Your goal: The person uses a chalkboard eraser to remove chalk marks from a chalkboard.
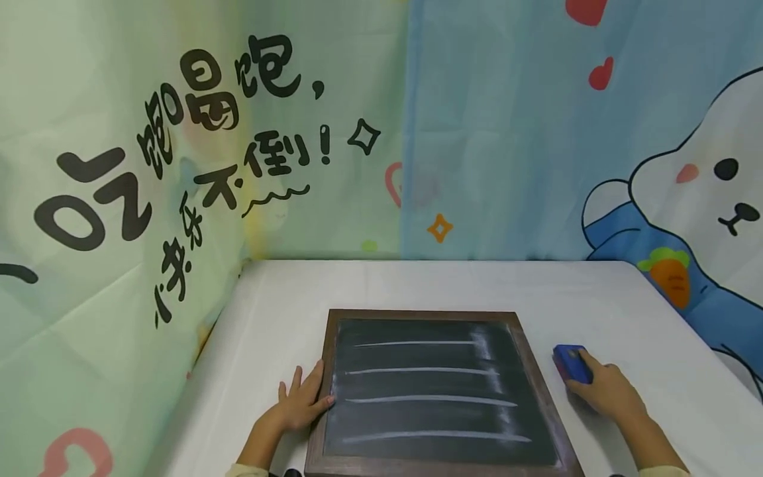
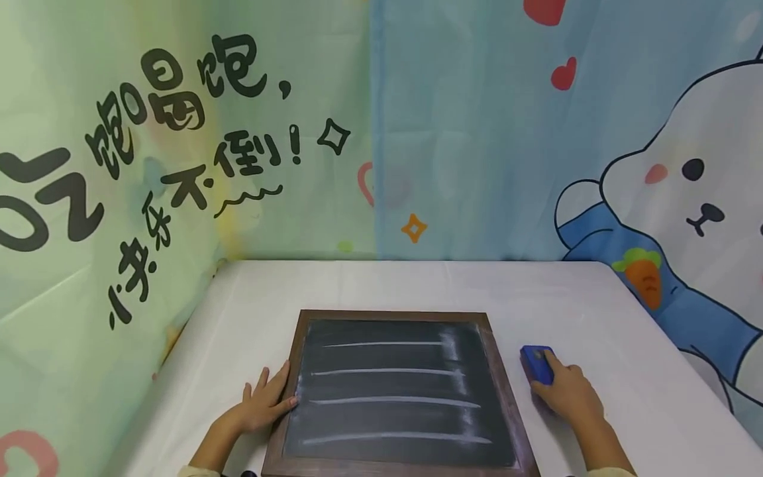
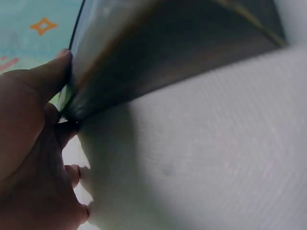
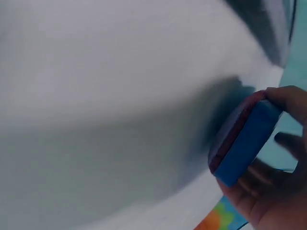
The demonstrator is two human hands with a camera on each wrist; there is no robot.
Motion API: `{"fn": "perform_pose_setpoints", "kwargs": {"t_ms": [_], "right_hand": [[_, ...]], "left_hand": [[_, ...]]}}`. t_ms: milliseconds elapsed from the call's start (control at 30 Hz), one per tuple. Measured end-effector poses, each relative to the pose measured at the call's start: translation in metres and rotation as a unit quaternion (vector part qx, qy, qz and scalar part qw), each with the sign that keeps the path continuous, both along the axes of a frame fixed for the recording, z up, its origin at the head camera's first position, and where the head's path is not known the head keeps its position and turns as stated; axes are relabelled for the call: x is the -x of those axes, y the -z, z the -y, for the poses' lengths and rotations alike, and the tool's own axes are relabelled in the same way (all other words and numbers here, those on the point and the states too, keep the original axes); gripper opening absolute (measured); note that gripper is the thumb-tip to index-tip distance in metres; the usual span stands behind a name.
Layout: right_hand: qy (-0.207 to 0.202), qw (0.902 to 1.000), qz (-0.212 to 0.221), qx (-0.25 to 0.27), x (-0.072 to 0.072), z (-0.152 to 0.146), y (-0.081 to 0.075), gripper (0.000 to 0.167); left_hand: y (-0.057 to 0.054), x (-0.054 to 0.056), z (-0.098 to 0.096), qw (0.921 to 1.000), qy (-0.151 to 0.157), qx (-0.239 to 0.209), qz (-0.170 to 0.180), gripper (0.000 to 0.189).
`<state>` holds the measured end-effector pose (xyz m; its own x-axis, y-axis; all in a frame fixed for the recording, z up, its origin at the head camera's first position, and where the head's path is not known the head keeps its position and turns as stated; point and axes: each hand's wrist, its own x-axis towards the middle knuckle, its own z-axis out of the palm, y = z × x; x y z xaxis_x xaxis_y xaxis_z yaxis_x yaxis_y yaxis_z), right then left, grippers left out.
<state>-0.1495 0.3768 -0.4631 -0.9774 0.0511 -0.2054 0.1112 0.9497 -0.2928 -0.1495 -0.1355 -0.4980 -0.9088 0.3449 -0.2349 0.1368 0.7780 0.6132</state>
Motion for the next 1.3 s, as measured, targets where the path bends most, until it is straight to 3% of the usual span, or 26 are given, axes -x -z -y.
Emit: {"fn": "perform_pose_setpoints", "kwargs": {"t_ms": [167, 333, 533, 800, 1000, 1300], "right_hand": [[-0.074, 0.9931, -0.088, 0.024, 0.014, 0.032, -0.011, 0.071], [-0.156, 0.9774, -0.142, -0.011, 0.028, 0.056, -0.015, 0.063], [-0.198, 0.9714, -0.124, -0.043, 0.041, 0.072, -0.014, 0.058], [-0.235, 0.9653, -0.111, -0.020, 0.049, 0.103, -0.007, 0.061], [-0.292, 0.9518, -0.093, -0.019, 0.065, 0.158, -0.011, 0.060], [-0.377, 0.9231, -0.075, -0.012, 0.087, 0.277, -0.006, 0.057]], "left_hand": [[-0.008, 0.009, 0.001, 0.9998, 0.008, 0.015, 0.002, 0.075], [-0.009, 0.009, 0.000, 0.9996, 0.018, 0.014, 0.014, 0.076], [-0.008, 0.006, -0.001, 0.9997, 0.022, 0.001, 0.014, 0.077], [-0.010, 0.001, -0.006, 0.9994, 0.033, 0.006, 0.013, 0.077], [-0.012, -0.001, -0.008, 0.9994, 0.030, 0.013, 0.011, 0.077], [-0.005, -0.001, 0.003, 0.9998, 0.003, 0.007, 0.019, 0.078]]}}
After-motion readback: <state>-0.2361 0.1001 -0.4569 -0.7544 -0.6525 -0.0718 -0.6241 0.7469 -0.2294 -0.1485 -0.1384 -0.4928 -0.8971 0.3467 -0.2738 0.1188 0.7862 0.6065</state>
